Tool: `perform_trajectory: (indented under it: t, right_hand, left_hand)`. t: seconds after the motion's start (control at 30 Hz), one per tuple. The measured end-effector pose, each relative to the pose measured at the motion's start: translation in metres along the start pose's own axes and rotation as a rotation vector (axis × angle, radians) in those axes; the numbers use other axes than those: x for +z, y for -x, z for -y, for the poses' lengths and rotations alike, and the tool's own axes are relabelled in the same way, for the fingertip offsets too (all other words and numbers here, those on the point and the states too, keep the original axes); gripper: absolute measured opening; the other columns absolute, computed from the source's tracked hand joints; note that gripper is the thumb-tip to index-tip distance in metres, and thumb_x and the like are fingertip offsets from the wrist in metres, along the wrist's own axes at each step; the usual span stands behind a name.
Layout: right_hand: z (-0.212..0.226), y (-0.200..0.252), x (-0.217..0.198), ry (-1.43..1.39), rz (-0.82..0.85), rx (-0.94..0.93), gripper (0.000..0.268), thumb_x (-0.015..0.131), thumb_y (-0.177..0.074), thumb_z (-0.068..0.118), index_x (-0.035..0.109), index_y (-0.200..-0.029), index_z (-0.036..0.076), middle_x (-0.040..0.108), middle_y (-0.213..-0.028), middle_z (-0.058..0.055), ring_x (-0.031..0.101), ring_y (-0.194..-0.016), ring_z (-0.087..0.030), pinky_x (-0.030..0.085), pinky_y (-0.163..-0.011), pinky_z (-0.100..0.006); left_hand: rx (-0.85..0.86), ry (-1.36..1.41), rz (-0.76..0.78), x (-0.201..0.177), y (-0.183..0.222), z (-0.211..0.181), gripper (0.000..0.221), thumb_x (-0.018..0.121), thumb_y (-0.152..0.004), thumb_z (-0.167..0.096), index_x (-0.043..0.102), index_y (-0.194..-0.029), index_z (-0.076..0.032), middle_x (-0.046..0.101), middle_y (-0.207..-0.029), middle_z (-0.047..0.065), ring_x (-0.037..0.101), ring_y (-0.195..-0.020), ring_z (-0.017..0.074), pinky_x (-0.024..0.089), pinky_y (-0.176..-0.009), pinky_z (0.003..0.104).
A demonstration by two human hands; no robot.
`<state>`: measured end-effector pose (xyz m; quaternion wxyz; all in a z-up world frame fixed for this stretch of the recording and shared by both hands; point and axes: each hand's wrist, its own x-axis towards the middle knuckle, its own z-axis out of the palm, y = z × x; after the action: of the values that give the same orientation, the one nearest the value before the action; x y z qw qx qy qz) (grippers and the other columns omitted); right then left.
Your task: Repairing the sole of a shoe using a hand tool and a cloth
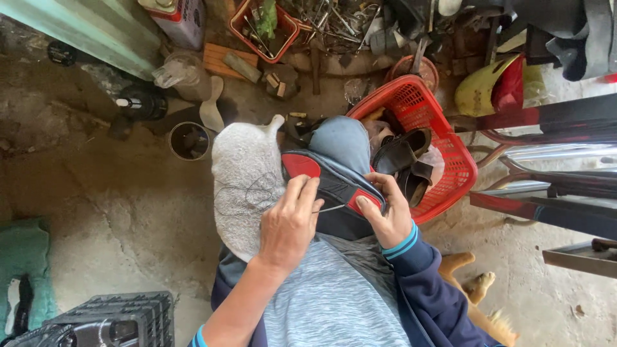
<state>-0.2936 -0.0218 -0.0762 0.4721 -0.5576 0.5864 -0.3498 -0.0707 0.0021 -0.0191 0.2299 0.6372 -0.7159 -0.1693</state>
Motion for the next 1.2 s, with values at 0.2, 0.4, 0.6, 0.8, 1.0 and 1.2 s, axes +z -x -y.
perform_trajectory:
  t: [0.2, 0.4, 0.6, 0.8, 1.0, 1.2]
  right_hand:
    - [0.003, -0.001, 0.002, 0.015, -0.019, -0.020, 0.049, 0.077, -0.086, 0.036, 0.069, -0.126, 0.010, 0.066, -0.088, -0.011, 0.060, -0.082, -0.019, 0.051, -0.074, -0.033]
    - [0.030, 0.007, 0.003, 0.205, -0.069, -0.036, 0.054, 0.082, -0.079, 0.039, 0.068, -0.127, 0.018, 0.067, -0.089, -0.014, 0.066, -0.080, -0.028, 0.053, -0.074, -0.040]
    - [0.058, -0.001, 0.015, 0.429, -0.011, -0.075, 0.059, 0.082, -0.077, 0.047, 0.067, -0.128, 0.023, 0.070, -0.091, -0.014, 0.071, -0.081, -0.036, 0.057, -0.073, -0.044]
    - [0.072, -0.010, -0.008, 0.477, 0.322, -0.066, 0.080, 0.070, -0.078, 0.064, 0.053, -0.139, 0.014, 0.070, -0.126, -0.008, 0.070, -0.110, -0.024, 0.049, -0.096, -0.035]
    - [0.056, -0.017, -0.024, 0.281, 0.458, -0.004, 0.073, 0.065, -0.085, 0.054, 0.051, -0.143, 0.012, 0.070, -0.116, -0.004, 0.067, -0.094, -0.015, 0.049, -0.087, -0.029]
    - [0.039, -0.013, -0.028, -0.249, 0.397, 0.226, 0.058, 0.049, -0.100, 0.049, 0.062, -0.129, 0.000, 0.042, -0.077, 0.002, 0.055, -0.052, -0.010, 0.048, -0.050, -0.020]
  left_hand:
    - [0.116, -0.040, -0.196, 0.028, -0.006, 0.008, 0.018, 0.067, -0.100, -0.023, 0.071, -0.116, -0.017, 0.063, -0.108, 0.000, 0.075, -0.089, 0.0203, 0.060, -0.065, 0.030]
    - [0.104, -0.068, -0.236, 0.038, -0.006, 0.009, 0.003, 0.070, -0.095, -0.021, 0.070, -0.098, -0.022, 0.062, -0.100, -0.005, 0.072, -0.081, 0.0155, 0.058, -0.062, 0.026]
    - [-0.554, 1.321, 0.176, -0.018, 0.004, 0.007, 0.027, 0.066, -0.085, -0.021, 0.063, -0.065, -0.004, 0.060, -0.103, 0.009, 0.054, -0.064, 0.0138, 0.044, -0.042, 0.024]
    - [-0.628, 1.284, 0.386, -0.092, 0.043, 0.036, 0.026, 0.068, -0.088, -0.022, 0.062, -0.064, -0.012, 0.063, -0.134, 0.016, 0.074, -0.106, 0.0183, 0.044, -0.054, 0.019]
    - [-0.643, 1.111, 0.060, -0.126, 0.096, 0.093, 0.025, 0.056, -0.091, -0.007, 0.080, -0.090, -0.002, 0.073, -0.128, 0.020, 0.081, -0.093, 0.0296, 0.046, -0.047, 0.020]
    - [-0.836, 1.408, -0.227, -0.194, 0.221, 0.281, 0.029, 0.067, -0.106, -0.044, 0.074, -0.103, -0.016, 0.069, -0.093, 0.003, 0.054, -0.045, 0.0123, 0.042, -0.035, 0.027]
